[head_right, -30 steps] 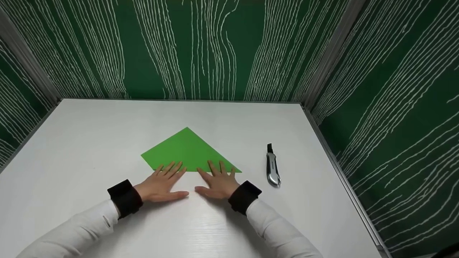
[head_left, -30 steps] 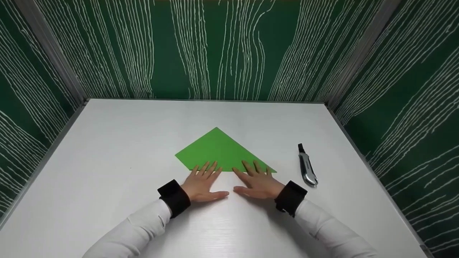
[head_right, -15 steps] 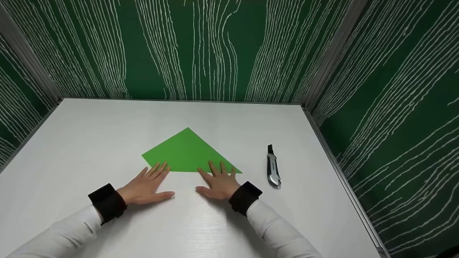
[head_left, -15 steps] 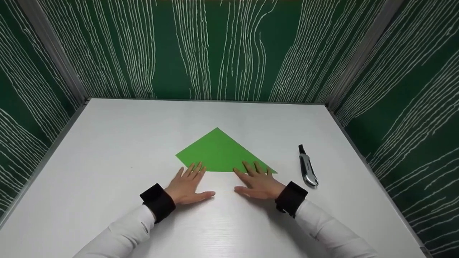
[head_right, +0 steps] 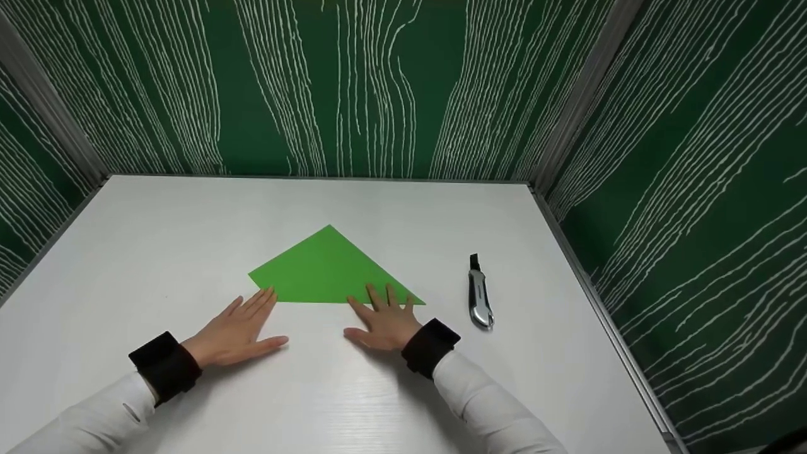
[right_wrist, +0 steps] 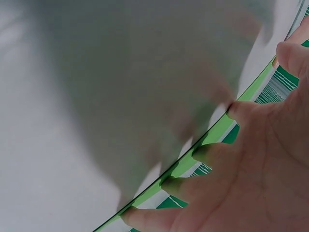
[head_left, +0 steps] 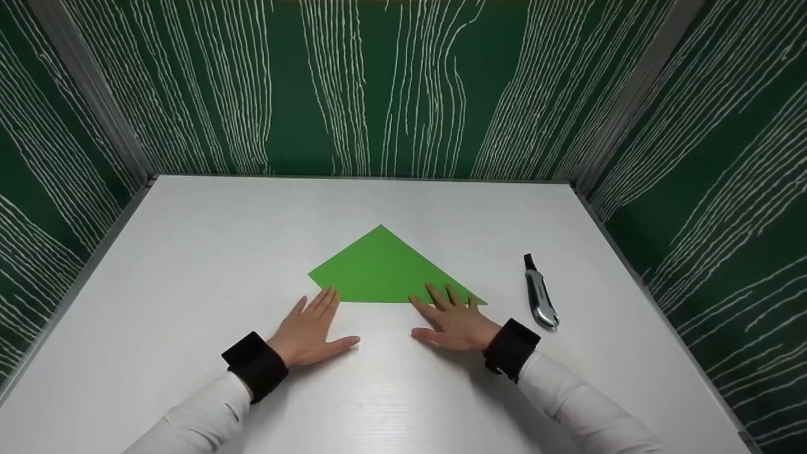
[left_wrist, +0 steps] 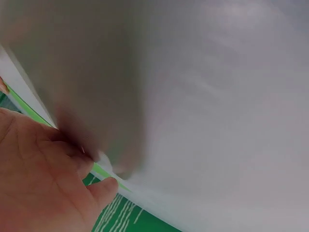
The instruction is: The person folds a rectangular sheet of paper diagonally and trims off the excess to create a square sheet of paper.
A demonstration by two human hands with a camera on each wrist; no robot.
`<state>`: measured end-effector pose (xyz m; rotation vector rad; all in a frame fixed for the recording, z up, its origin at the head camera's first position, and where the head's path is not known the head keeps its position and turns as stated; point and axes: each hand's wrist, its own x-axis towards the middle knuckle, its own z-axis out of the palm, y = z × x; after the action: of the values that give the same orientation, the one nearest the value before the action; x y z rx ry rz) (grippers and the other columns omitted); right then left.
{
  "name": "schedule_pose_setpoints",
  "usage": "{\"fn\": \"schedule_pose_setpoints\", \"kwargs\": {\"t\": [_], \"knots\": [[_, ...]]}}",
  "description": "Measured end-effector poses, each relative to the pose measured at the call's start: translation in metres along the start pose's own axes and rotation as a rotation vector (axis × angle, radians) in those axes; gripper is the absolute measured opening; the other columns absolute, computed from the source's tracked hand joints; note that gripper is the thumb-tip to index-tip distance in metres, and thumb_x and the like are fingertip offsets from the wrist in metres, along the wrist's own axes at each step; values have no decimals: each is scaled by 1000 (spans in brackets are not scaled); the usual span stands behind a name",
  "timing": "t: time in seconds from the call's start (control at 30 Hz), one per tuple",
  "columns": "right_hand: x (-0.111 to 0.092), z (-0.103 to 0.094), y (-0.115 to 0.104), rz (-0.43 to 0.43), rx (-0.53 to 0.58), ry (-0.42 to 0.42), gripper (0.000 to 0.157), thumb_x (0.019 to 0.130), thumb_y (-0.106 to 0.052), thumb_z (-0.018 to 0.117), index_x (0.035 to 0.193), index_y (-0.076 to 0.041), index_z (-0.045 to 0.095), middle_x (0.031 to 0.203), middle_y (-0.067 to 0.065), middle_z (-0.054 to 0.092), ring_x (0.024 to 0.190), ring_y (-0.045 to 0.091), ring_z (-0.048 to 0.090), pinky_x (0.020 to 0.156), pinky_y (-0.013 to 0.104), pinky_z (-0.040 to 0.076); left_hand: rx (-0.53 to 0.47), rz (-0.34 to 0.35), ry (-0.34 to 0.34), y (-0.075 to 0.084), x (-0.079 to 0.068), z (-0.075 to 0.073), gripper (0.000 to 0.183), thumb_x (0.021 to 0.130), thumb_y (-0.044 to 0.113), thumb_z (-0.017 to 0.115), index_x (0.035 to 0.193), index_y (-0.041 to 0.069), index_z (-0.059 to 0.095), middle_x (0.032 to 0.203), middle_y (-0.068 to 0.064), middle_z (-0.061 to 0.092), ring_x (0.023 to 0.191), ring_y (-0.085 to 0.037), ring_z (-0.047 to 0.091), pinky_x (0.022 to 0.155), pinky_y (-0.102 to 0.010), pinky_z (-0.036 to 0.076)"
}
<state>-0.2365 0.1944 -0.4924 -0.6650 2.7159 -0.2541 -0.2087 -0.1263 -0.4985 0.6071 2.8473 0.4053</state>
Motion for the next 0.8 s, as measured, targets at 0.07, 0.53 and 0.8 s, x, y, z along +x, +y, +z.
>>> {"fn": "schedule_pose_setpoints", "kwargs": {"t": [0.07,0.53,0.8], "knots": [[0,0,0,-4,1,-1,73,102,-69,37,164,-34,21,175,13,7,158,53,5,118,82,10,9,0,4,1,-1,-1,99,97,70,46,161,-3,24,172,-19,19,161,-33,19,131,-57,16],[1,0,0,0,8,-2,71,103,-67,38,164,-35,22,175,12,7,159,52,4,119,81,11,-11,-19,23,8,-1,0,92,102,62,45,159,-8,26,170,-24,21,161,-37,20,131,-57,18],[1,0,1,15,11,-12,71,102,-67,38,164,-37,21,175,12,7,159,52,3,119,81,9,-44,-39,54,17,4,1,85,104,59,43,160,-4,28,171,-23,17,160,-42,16,130,-60,16]]}}
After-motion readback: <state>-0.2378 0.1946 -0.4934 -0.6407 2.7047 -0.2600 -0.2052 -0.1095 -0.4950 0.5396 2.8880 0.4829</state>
